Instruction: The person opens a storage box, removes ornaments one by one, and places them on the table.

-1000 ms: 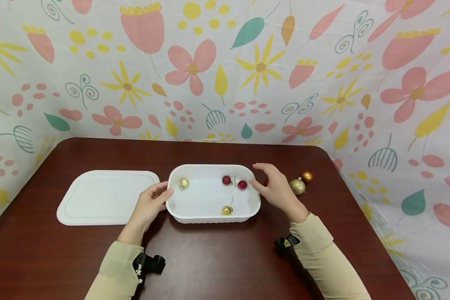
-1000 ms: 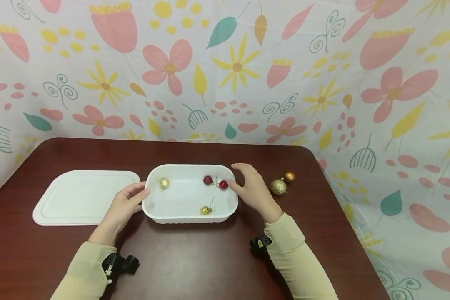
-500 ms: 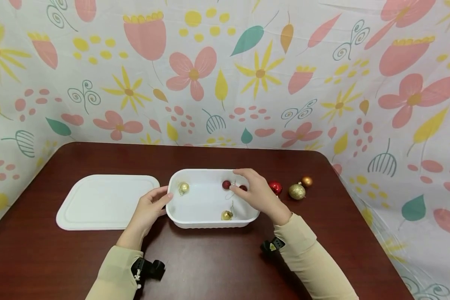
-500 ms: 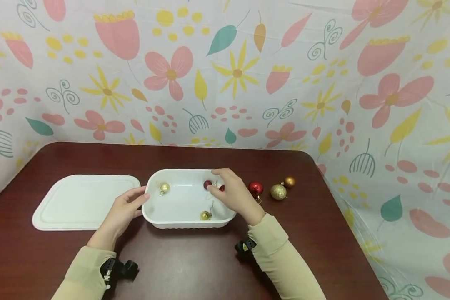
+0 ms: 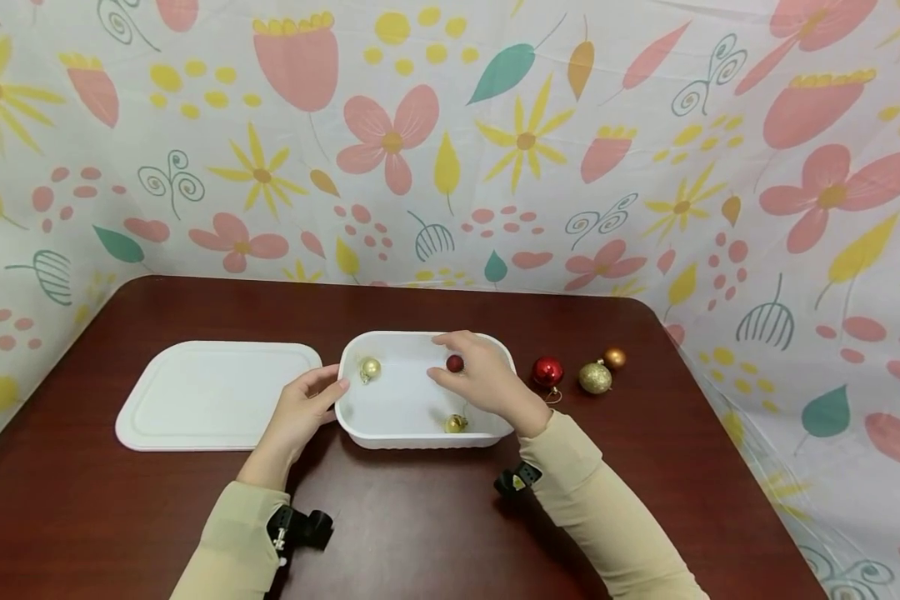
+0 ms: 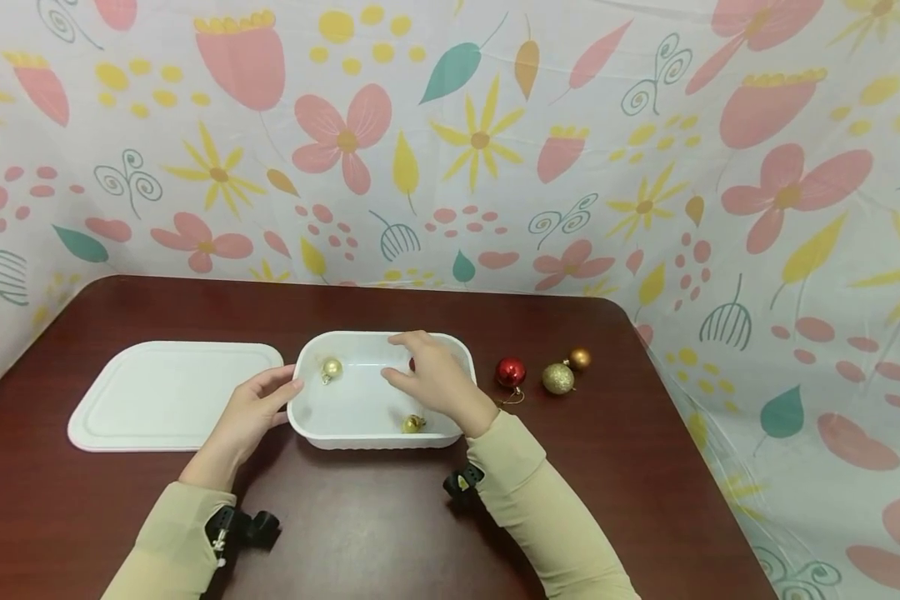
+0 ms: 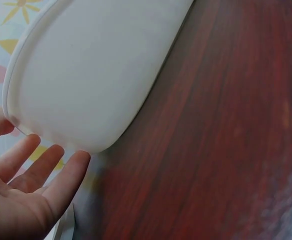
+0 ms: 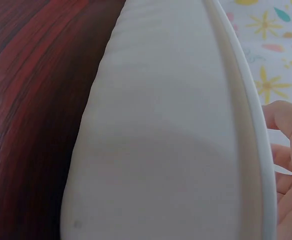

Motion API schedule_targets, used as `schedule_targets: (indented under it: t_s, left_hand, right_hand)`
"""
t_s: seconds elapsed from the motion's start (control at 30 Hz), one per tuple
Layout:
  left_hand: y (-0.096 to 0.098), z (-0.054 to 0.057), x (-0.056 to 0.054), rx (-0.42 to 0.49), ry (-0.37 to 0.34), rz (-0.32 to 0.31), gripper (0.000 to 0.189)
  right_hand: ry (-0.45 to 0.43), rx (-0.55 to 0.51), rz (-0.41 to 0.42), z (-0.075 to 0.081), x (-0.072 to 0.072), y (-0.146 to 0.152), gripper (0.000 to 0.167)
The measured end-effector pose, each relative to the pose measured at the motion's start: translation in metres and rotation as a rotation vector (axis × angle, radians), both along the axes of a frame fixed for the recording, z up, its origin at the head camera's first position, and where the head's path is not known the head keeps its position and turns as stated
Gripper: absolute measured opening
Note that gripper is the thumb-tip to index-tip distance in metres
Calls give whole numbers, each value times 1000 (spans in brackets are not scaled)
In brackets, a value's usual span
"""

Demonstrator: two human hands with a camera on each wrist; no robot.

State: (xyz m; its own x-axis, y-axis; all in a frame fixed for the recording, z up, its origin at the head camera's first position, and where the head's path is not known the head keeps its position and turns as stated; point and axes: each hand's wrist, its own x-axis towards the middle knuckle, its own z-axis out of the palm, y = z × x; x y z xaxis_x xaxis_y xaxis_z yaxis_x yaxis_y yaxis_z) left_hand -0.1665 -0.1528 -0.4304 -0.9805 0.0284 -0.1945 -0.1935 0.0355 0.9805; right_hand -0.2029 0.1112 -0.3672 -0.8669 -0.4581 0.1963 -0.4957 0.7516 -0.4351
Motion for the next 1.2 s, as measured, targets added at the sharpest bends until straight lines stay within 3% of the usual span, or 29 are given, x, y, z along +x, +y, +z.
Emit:
schedule_targets:
  t_s: [0.2,0.57,1.0,1.2]
  left_hand:
    - [0,0,-1,12,-7,2,47]
    - [2,0,-2,14,-13,16,46]
    - [-1,0,0,14,-8,17,46]
    - [1,-1,-1,21,-3,13,45]
  right_hand:
    - [-60,-25,22,-1,-1,-14,46]
    - [-62,7,58,2,-1,-35,46]
    - [-157,34,114,-1,-4,-60,49]
    - [-156,26,146,-5,-8,-65,48]
